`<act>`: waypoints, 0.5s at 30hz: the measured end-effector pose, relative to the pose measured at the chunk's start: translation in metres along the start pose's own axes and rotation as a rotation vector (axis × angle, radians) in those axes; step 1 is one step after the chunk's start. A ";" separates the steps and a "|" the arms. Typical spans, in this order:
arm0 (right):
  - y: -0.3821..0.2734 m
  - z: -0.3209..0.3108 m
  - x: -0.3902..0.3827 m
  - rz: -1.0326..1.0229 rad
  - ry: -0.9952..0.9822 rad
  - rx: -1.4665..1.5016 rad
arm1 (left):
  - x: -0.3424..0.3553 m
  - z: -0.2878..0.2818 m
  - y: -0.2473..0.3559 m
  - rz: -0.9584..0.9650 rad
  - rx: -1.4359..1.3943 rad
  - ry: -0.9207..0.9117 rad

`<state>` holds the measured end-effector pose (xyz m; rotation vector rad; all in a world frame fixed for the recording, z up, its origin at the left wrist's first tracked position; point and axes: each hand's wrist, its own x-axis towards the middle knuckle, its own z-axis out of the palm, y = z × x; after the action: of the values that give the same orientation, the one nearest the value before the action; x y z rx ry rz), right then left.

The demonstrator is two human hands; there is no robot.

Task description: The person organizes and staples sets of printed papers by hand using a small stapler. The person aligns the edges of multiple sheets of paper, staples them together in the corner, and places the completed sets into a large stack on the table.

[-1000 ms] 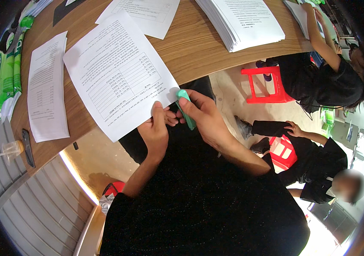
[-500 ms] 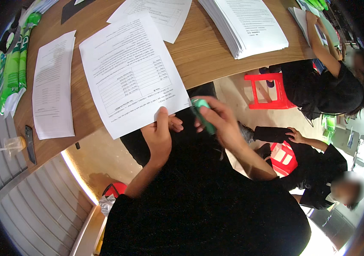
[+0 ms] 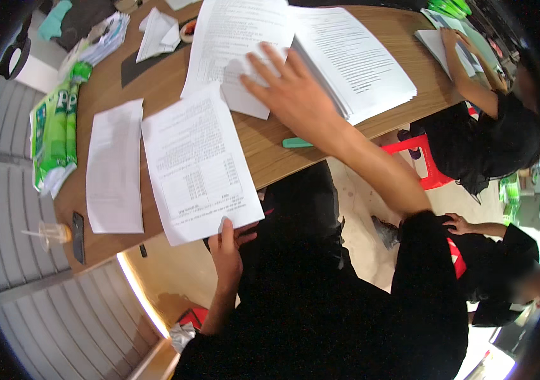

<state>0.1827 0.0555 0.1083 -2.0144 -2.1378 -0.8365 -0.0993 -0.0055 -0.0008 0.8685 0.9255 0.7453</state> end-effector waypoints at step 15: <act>-0.047 0.053 0.042 -0.105 -0.010 0.006 | -0.005 0.001 0.011 0.205 0.074 0.203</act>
<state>0.1484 0.1174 0.0657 -1.9222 -2.2666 -0.8342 -0.1026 -0.0048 0.0105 0.9757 1.0592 0.9944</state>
